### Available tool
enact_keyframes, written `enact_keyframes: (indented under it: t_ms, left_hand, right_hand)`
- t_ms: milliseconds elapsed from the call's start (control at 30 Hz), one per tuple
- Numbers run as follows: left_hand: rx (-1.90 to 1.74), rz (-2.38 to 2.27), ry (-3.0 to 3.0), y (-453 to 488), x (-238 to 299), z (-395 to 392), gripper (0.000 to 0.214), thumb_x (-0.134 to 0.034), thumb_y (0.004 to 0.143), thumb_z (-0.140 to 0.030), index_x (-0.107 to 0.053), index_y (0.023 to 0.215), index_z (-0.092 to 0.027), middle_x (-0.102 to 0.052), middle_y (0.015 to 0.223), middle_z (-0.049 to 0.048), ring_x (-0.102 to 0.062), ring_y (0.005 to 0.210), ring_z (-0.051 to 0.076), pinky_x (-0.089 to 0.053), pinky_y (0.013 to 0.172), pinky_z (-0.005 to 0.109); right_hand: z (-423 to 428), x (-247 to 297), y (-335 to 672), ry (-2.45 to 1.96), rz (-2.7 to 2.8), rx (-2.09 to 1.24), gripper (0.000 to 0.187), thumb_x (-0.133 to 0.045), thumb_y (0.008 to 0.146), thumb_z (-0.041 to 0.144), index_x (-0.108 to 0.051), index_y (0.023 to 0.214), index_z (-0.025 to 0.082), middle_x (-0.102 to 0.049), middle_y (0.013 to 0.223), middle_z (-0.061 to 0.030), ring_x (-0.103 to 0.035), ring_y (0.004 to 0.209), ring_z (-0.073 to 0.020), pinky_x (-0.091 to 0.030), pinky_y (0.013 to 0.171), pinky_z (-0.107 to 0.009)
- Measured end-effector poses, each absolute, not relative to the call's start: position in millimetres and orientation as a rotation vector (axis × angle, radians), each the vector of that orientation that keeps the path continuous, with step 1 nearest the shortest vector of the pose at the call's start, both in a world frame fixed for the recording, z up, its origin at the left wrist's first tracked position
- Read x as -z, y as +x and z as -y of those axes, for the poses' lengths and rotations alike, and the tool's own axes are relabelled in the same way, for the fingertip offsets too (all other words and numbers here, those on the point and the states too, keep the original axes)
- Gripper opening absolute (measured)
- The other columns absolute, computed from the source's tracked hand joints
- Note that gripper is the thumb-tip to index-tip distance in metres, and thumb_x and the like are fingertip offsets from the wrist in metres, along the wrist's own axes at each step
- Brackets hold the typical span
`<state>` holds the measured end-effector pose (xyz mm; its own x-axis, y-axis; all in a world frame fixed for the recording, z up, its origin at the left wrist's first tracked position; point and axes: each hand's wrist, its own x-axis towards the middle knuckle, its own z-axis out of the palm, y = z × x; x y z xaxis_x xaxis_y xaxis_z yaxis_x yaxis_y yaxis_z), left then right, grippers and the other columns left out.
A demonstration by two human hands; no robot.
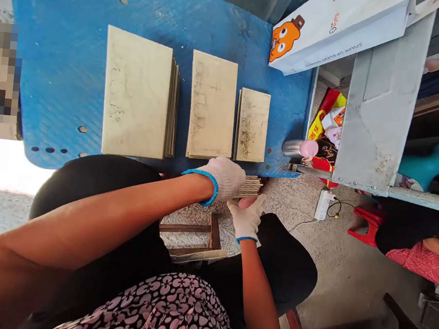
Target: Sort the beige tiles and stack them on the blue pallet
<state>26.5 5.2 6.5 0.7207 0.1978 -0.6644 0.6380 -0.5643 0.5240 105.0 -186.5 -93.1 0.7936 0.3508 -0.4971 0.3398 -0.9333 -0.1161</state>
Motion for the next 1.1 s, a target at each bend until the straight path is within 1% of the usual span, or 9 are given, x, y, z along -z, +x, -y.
enact_keyframes:
  t_ms: [167,300,367,533,700,800,867,967,1100]
  left_hand:
    - [0.685,-0.62,2.132,30,-3,2,0.038,-0.073,0.074,-0.028,-0.075,0.11,-0.018,-0.072,0.102,0.0188,-0.066,0.102,0.035,-0.05,0.088,0.045]
    - [0.687,-0.609,2.137,29,-2,2,0.035,-0.07,0.077,-0.028,-0.074,0.111,-0.019,-0.072,0.102,0.0192,-0.066,0.102,0.035,-0.05,0.087,0.046]
    - [0.697,-0.613,2.133,29,-3,1,0.035,-0.069,0.078,-0.029,-0.074,0.111,-0.019,-0.072,0.103,0.0191,-0.065,0.103,0.035,-0.049,0.087,0.045]
    - [0.722,-0.619,2.133,29,-6,0,0.034,-0.067,0.081,-0.029,-0.074,0.112,-0.019,-0.071,0.105,0.0192,-0.065,0.103,0.034,-0.05,0.086,0.044]
    - [0.73,-0.61,2.126,29,-3,0,0.034,-0.069,0.079,-0.03,-0.074,0.111,-0.018,-0.072,0.102,0.0194,-0.066,0.103,0.033,-0.05,0.086,0.042]
    - [0.742,-0.605,2.138,29,0,1,0.035,-0.069,0.079,-0.029,-0.074,0.111,-0.017,-0.072,0.101,0.0192,-0.066,0.104,0.033,-0.051,0.088,0.042]
    - [0.751,-0.597,2.158,29,3,1,0.035,-0.068,0.08,-0.028,-0.074,0.112,-0.017,-0.072,0.102,0.0194,-0.066,0.105,0.033,-0.051,0.088,0.042]
    - [0.761,-0.598,2.152,30,11,4,0.034,-0.068,0.08,-0.025,-0.073,0.113,-0.017,-0.073,0.101,0.0195,-0.065,0.106,0.034,-0.051,0.088,0.045]
    - [0.765,-0.606,2.123,33,21,18,0.032,-0.07,0.075,-0.015,-0.076,0.106,-0.015,-0.073,0.098,0.0199,-0.065,0.105,0.038,-0.049,0.088,0.051]
  right_hand:
    - [185,111,104,-2.951,0.643,-0.845,0.122,-0.076,0.061,0.05,-0.008,0.155,0.016,-0.019,0.158,-0.0225,-0.032,0.139,-0.0433,-0.038,0.105,-0.052]
    - [187,126,111,-2.904,0.676,-0.745,0.116,-0.074,0.063,0.047,-0.01,0.155,0.016,-0.017,0.158,-0.0215,-0.029,0.141,-0.0406,-0.038,0.106,-0.052]
    - [189,133,111,-2.899,0.673,-0.734,0.117,-0.072,0.064,0.05,-0.009,0.156,0.017,-0.016,0.158,-0.0223,-0.032,0.139,-0.0419,-0.04,0.103,-0.053]
    - [192,140,109,-2.905,0.646,-0.706,0.116,-0.071,0.065,0.053,-0.009,0.156,0.018,-0.016,0.156,-0.0258,-0.049,0.124,-0.045,-0.045,0.093,-0.056]
    - [193,138,108,-2.869,0.735,-0.654,0.112,-0.071,0.067,0.05,-0.011,0.156,0.017,-0.024,0.153,-0.0247,-0.042,0.13,-0.0452,-0.043,0.097,-0.056]
    - [192,133,109,-2.845,0.736,-0.658,0.114,-0.073,0.063,0.051,-0.014,0.155,0.018,-0.025,0.153,-0.0234,-0.043,0.13,-0.0441,-0.042,0.098,-0.056]
    - [190,129,109,-2.812,0.738,-0.636,0.114,-0.076,0.06,0.05,-0.02,0.154,0.018,-0.027,0.152,-0.0223,-0.043,0.13,-0.0415,-0.043,0.1,-0.052]
    - [189,117,110,-2.774,0.729,-0.573,0.109,-0.078,0.058,0.048,-0.028,0.15,0.017,-0.03,0.151,-0.0201,-0.043,0.131,-0.0364,-0.042,0.103,-0.047]
    - [191,87,112,-2.79,0.674,-0.549,0.107,-0.079,0.058,0.049,-0.029,0.148,0.02,-0.034,0.15,-0.016,-0.043,0.132,-0.0336,-0.04,0.108,-0.044]
